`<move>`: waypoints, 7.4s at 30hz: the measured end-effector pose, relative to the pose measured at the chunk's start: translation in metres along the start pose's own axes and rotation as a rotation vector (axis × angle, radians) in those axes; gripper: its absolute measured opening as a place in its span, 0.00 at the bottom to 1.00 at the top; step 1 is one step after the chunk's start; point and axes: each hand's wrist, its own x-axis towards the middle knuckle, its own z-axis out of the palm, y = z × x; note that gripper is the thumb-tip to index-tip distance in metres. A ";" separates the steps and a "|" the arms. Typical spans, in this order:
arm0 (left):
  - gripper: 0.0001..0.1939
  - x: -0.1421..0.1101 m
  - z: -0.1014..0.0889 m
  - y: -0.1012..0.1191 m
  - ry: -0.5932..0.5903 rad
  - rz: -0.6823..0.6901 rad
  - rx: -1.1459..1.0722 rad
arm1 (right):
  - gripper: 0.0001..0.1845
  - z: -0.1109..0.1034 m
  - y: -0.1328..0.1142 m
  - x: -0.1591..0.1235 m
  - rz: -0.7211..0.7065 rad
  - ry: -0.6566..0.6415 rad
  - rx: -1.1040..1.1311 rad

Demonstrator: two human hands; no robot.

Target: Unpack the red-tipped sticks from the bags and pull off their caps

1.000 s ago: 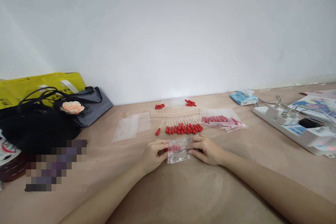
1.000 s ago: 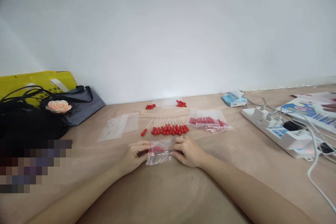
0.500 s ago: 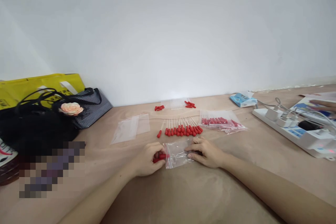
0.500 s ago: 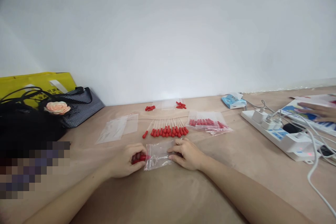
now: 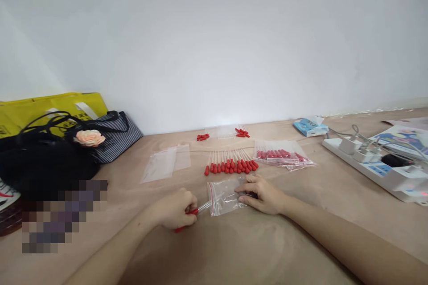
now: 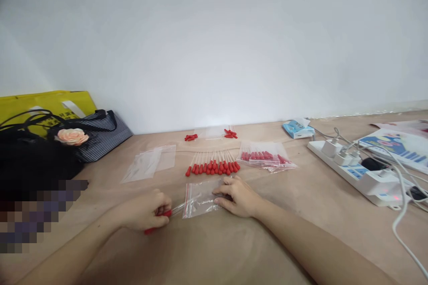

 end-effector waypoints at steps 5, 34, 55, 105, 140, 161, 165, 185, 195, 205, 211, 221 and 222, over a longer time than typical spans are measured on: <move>0.05 -0.014 -0.020 -0.039 -0.220 -0.131 -0.345 | 0.16 0.001 0.001 0.000 -0.004 0.007 -0.012; 0.13 0.119 -0.016 -0.038 0.368 -0.378 -0.878 | 0.16 0.001 0.001 0.001 0.002 -0.006 -0.026; 0.14 0.080 0.003 -0.041 0.583 -0.485 -0.451 | 0.16 0.002 0.002 0.000 -0.014 -0.004 -0.033; 0.10 0.032 0.025 -0.025 0.592 0.040 -0.459 | 0.19 -0.003 -0.007 -0.005 -0.182 0.061 -0.033; 0.13 0.047 0.039 -0.073 1.025 0.285 0.278 | 0.31 -0.089 0.118 -0.008 1.258 0.173 -0.321; 0.13 0.043 0.032 -0.076 1.160 0.156 0.120 | 0.12 -0.086 0.049 0.025 0.644 0.437 0.140; 0.12 0.038 0.030 -0.074 1.227 0.117 0.017 | 0.11 -0.028 0.012 0.046 0.188 0.002 0.515; 0.09 0.044 0.036 0.017 0.646 0.708 -0.015 | 0.04 0.003 0.003 -0.012 0.287 0.167 0.245; 0.21 0.056 0.052 0.021 0.559 0.574 -0.069 | 0.05 0.008 -0.007 -0.010 0.168 0.277 0.231; 0.18 0.060 0.049 0.023 0.562 0.569 -0.134 | 0.09 0.009 -0.012 -0.008 -0.064 0.244 -0.030; 0.14 0.070 0.045 0.024 0.675 0.614 0.099 | 0.09 0.011 -0.010 -0.005 -0.156 0.313 -0.187; 0.14 0.087 0.038 0.024 0.837 0.868 0.398 | 0.13 0.010 -0.010 -0.006 -0.205 0.410 -0.247; 0.14 0.088 0.038 0.024 0.846 0.882 0.404 | 0.13 0.010 -0.010 -0.006 -0.204 0.410 -0.251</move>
